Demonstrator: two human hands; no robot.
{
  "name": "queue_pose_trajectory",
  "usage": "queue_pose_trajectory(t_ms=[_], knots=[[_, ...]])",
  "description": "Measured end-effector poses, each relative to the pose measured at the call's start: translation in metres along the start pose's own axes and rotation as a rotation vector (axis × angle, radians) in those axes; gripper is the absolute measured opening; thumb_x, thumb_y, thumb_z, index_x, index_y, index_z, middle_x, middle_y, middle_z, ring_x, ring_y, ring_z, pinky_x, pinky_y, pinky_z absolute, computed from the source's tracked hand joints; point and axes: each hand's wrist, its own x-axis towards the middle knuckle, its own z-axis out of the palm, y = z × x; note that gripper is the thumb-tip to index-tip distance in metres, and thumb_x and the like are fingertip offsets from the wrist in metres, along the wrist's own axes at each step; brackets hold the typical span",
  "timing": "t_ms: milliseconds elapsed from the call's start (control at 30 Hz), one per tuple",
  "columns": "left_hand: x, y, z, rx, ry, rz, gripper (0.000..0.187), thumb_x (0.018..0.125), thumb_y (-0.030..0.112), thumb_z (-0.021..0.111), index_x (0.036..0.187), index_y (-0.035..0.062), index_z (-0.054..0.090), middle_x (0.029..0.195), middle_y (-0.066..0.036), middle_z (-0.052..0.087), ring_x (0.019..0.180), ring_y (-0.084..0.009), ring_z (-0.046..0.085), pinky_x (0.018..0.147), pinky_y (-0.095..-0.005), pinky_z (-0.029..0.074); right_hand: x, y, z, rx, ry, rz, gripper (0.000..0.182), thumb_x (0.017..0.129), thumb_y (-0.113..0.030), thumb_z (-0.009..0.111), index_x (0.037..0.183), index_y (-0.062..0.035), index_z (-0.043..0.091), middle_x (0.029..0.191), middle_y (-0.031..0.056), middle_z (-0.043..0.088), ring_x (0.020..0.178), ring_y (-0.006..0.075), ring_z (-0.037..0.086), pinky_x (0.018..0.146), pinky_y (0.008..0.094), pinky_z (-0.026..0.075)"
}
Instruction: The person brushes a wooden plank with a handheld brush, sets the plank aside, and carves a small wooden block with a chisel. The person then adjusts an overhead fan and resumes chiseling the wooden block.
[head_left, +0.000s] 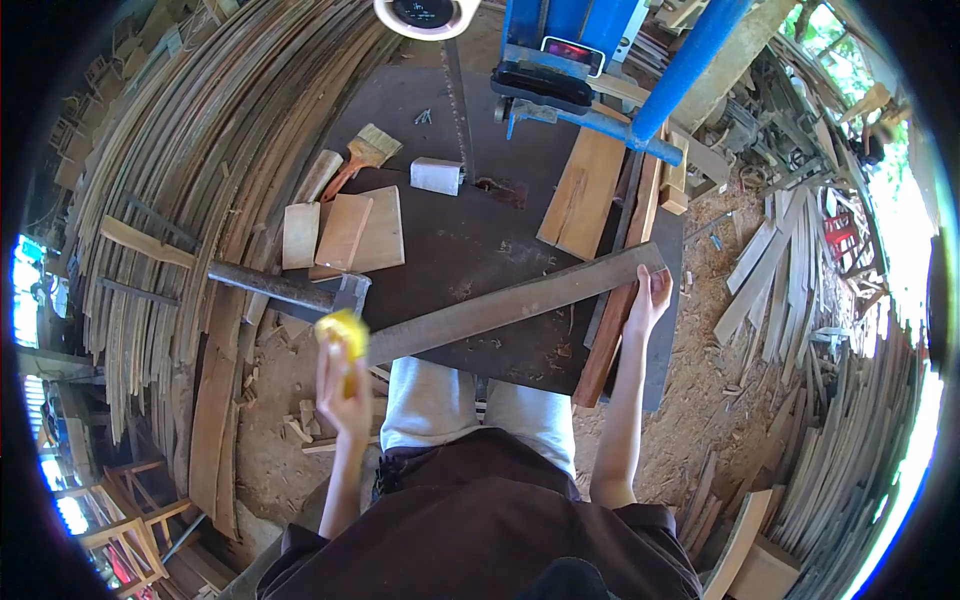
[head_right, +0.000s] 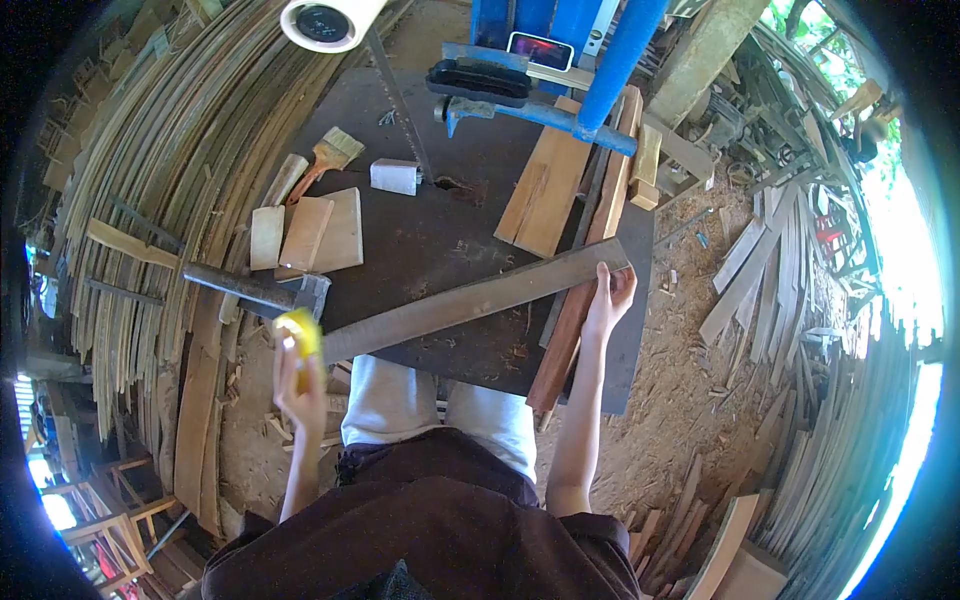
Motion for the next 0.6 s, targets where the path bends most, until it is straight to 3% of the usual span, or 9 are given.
queue_pose_trajectory(t_ms=[67,167,300,367,433,500,600], knots=[[0.024,0.042,0.029,-0.181,-0.159,0.163,0.048,0.081,0.007,0.079,0.127,0.0078,0.066,0.144,-0.020,0.051,0.129,-0.0376,0.054,0.104,-0.0439,0.049,0.001,0.004,-0.002,0.017,-0.008,-0.026,0.047,0.091,-0.008,0.072,0.131,0.0024,0.050,0.114,0.0081,0.065,0.104,0.0143,0.060,0.094,0.0282,0.046],[0.038,0.079,0.092,-0.408,-0.351,0.347,0.055,0.077,0.020,0.084,0.129,0.0141,0.066,0.148,-0.017,0.048,0.122,-0.0329,0.061,0.097,-0.0394,0.055,0.001,0.002,-0.002,0.031,-0.001,-0.017,0.047,0.091,-0.008,0.072,0.131,0.0028,0.050,0.114,0.0087,0.065,0.104,0.0147,0.060,0.094,0.0284,0.047],[0.039,0.120,0.152,-0.367,-0.485,0.335,0.051,0.086,0.021,0.075,0.135,0.0250,0.061,0.149,-0.016,0.046,0.108,-0.0325,0.068,0.087,-0.0385,0.060,0.002,0.001,-0.003,0.016,-0.010,-0.005,0.044,0.091,-0.008,0.072,0.129,0.0020,0.052,0.112,0.0080,0.066,0.100,0.0140,0.061,0.092,0.0277,0.047],[0.036,0.120,0.169,-0.334,-0.410,0.359,0.050,0.087,0.020,0.074,0.135,0.0253,0.061,0.149,-0.017,0.046,0.107,-0.0335,0.069,0.086,-0.0386,0.060,0.001,-0.002,-0.002,0.001,-0.002,-0.006,0.043,0.091,-0.009,0.072,0.128,0.0013,0.052,0.110,0.0073,0.066,0.100,0.0134,0.061,0.091,0.0271,0.047],[0.033,0.116,0.170,-0.299,-0.338,0.375,0.049,0.088,0.018,0.073,0.134,0.0257,0.061,0.149,-0.018,0.046,0.106,-0.0344,0.069,0.085,-0.0386,0.061,0.000,-0.001,-0.002,0.013,-0.006,0.001,0.045,0.091,-0.009,0.072,0.129,0.0010,0.052,0.110,0.0070,0.066,0.101,0.0134,0.060,0.092,0.0271,0.046],[0.026,0.099,0.150,-0.208,-0.347,0.221,0.047,0.088,0.016,0.072,0.133,0.0240,0.063,0.148,-0.020,0.047,0.105,-0.0358,0.069,0.086,-0.0398,0.060,0.000,-0.002,-0.004,0.027,-0.014,0.020,0.045,0.091,-0.009,0.073,0.130,0.0007,0.051,0.109,0.0068,0.066,0.101,0.0136,0.060,0.092,0.0273,0.046],[0.019,0.077,0.106,-0.121,-0.305,0.197,0.046,0.086,0.013,0.073,0.130,0.0217,0.065,0.147,-0.021,0.047,0.113,-0.0378,0.065,0.089,-0.0408,0.058,-0.001,-0.001,-0.003,0.017,-0.012,0.021,0.045,0.091,-0.008,0.072,0.130,0.0004,0.051,0.110,0.0070,0.066,0.102,0.0139,0.060,0.093,0.0277,0.046]])
